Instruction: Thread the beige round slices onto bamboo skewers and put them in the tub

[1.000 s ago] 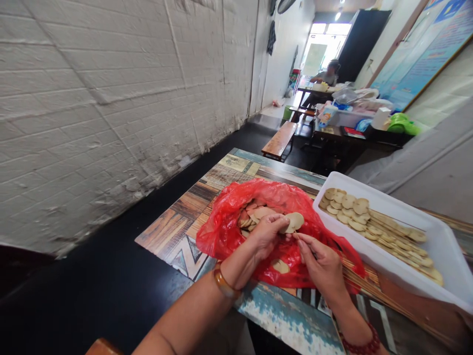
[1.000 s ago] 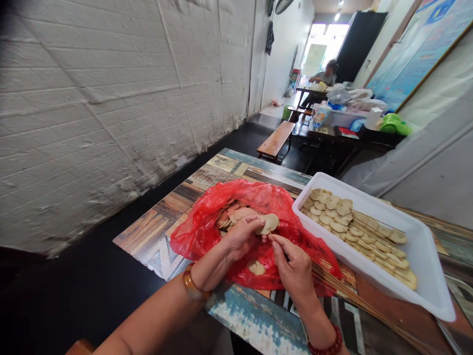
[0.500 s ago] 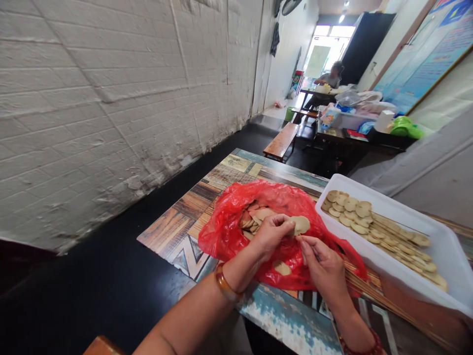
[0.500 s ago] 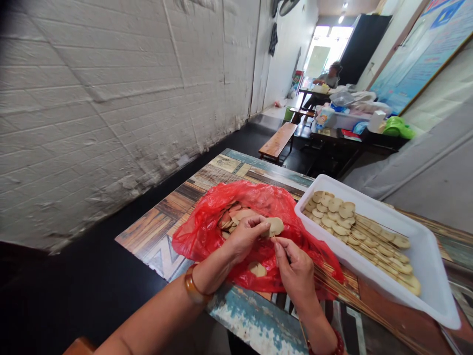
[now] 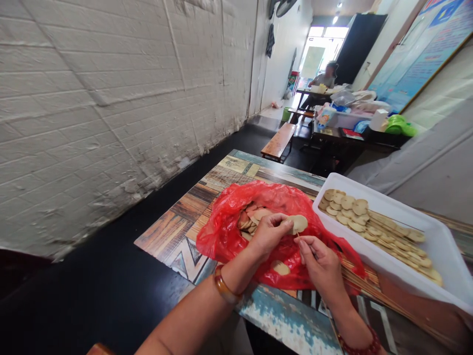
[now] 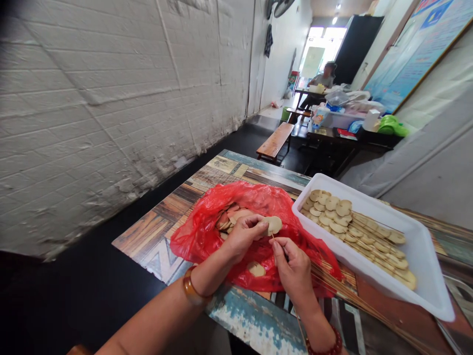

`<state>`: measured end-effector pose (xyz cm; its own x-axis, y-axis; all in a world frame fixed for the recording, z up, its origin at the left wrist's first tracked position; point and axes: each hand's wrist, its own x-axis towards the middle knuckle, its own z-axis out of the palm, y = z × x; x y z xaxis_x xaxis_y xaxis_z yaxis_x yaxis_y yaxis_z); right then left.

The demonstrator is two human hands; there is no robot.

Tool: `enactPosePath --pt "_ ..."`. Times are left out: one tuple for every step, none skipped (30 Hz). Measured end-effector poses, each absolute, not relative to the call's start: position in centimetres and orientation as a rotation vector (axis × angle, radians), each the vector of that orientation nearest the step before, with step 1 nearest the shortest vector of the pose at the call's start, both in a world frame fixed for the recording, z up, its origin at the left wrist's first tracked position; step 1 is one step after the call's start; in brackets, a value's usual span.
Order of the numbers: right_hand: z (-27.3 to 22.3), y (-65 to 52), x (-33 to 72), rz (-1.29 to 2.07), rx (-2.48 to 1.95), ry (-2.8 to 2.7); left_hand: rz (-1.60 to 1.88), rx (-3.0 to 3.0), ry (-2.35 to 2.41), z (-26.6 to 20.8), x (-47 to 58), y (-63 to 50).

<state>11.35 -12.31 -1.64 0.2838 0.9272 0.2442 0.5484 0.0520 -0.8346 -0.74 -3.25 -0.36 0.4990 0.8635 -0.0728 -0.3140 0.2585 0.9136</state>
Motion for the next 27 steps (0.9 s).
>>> enactPosePath --pt "-1.6 -12.32 11.32 0.511 -1.618 -1.377 0.878 1.011 0.659 -0.38 -0.73 -3.25" --pt "-1.58 -12.33 11.3 0.512 -1.618 -1.375 0.873 1.009 0.66 -0.38 -0.72 -3.25" --pt "-1.56 -12.33 11.29 0.512 -1.619 -1.375 0.869 1.005 0.663 -0.38 -0.71 -3.25" --pt "-1.56 -12.32 11.29 0.511 -1.619 -1.376 0.868 0.999 0.665 -0.36 -0.7 -3.27" --pt "-1.55 -12.32 11.29 0.509 -1.618 -1.377 0.869 0.99 0.667 -0.34 -0.68 -3.28" --pt "-1.55 -12.31 11.29 0.505 -1.618 -1.378 0.873 0.976 0.667 -0.33 -0.66 -3.3" --pt "-1.53 -12.31 11.28 0.5 -1.619 -1.378 0.874 0.958 0.663 -0.31 -0.63 -3.31" --pt "-1.52 -12.31 11.26 0.495 -1.623 -1.38 0.873 0.937 0.655 -0.31 -0.61 -3.32" --pt "-1.5 -12.32 11.25 0.487 -1.627 -1.382 0.868 0.917 0.645 -0.32 -0.58 -3.31" --pt "-1.5 -12.32 11.23 0.478 -1.632 -1.386 0.862 0.899 0.637 -0.35 -0.56 -3.3" --pt "-1.51 -12.32 11.23 0.468 -1.636 -1.391 0.857 0.883 0.632 -0.38 -0.54 -3.28" --pt "-1.54 -12.32 11.23 0.461 -1.638 -1.396 0.855 0.873 0.629 -0.44 -0.54 -3.26" --pt "-1.6 -12.32 11.26 0.455 -1.637 -1.401 0.854 0.868 0.627 -0.51 -0.53 -3.22" --pt "-1.67 -12.3 11.29 0.453 -1.636 -1.405 0.851 0.869 0.625 -0.59 -0.53 -3.19" --pt "-1.74 -12.29 11.33 0.452 -1.634 -1.408 0.846 0.871 0.618 -0.67 -0.54 -3.15" --pt "-1.82 -12.28 11.37 0.451 -1.633 -1.411 0.842 0.871 0.609 -0.76 -0.55 -3.13" --pt "-1.89 -12.27 11.41 0.447 -1.631 -1.414 0.837 0.87 0.598 -0.83 -0.55 -3.12" --pt "-1.93 -12.26 11.45 0.442 -1.63 -1.417 0.834 0.87 0.59 -0.89 -0.56 -3.12" --pt "-1.95 -12.25 11.47 0.437 -1.631 -1.419 0.834 0.872 0.587 -0.92 -0.56 -3.12" --pt "-1.95 -12.25 11.47 0.434 -1.632 -1.421 0.837 0.878 0.59 -0.94 -0.57 -3.14" --pt "-1.92 -12.26 11.47 0.432 -1.635 -1.422 0.839 0.888 0.598 -0.95 -0.57 -3.16" --pt "-1.86 -12.27 11.44 0.432 -1.637 -1.423 0.841 0.901 0.607 -0.94 -0.57 -3.18" --pt "-1.8 -12.28 11.41 0.429 -1.639 -1.426 0.841 0.913 0.615 -0.93 -0.58 -3.2" --pt "-1.73 -12.29 11.37 0.424 -1.64 -1.429 0.842 0.921 0.622 -0.92 -0.58 -3.21" --pt "-1.67 -12.3 11.32 0.416 -1.642 -1.43 0.843 0.927 0.627 -0.91 -0.58 -3.22" --pt "-1.62 -12.3 11.27 0.407 -1.645 -1.429 0.844 0.934 0.631 -0.9 -0.57 -3.23" --pt "-1.61 -12.31 11.23 0.4 -1.65 -1.425 0.845 0.943 0.635 -0.88 -0.57 -3.24"
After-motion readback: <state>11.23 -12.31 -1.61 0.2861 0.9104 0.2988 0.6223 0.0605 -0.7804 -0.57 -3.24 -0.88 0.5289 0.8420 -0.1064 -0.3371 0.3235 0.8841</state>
